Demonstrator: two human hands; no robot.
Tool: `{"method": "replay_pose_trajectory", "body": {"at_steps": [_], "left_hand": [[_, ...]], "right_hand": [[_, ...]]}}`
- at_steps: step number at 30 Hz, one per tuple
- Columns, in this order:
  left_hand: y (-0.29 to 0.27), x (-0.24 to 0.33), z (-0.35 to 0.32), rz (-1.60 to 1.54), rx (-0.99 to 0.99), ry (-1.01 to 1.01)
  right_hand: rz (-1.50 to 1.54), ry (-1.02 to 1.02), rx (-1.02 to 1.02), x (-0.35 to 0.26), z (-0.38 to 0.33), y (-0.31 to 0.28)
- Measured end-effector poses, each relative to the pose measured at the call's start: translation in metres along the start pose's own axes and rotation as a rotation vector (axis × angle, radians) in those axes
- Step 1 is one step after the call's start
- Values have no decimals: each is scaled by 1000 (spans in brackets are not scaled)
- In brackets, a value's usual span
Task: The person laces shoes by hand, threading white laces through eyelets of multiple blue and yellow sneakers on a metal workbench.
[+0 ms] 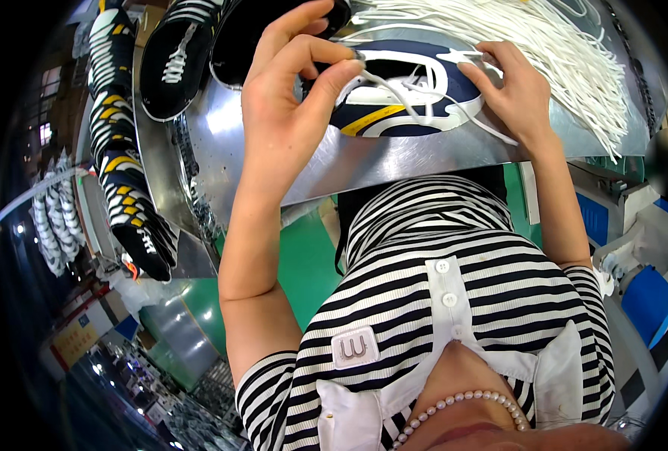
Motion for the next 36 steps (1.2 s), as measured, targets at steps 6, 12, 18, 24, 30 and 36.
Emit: {"method": "replay_pose_trajectory", "body": {"at_steps": [6,12,18,24,30,36], "left_hand": [[58,-4,-3,105,-56,53],[52,-18,-14,245,-115,-90],[93,-97,-78,-536,-513,-1291],[101,-96,-72,-396,-202,-1193],[91,-85,-65,-214,-91,-910],[84,-73,-59,-179,-17,-799]], "right_hand": [[983,345,-275,-31,-11,25],[1077,610,-311,-23,-20,48],[990,629,-314,-18,-24,67],[761,480,-251,-20,-22,65],[605,345,-283,-37,-14,48],[799,311,-197,-37,-19,25]]}}
Point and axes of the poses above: each hand's wrist, its own z-axis towards the middle knuckle, its own y-axis out of the palm, x = y × z, the point moved 9 cm from there along z, towards the middle knuckle, and after that the axes turned 5 degrees about x, right-handed, at the moved point
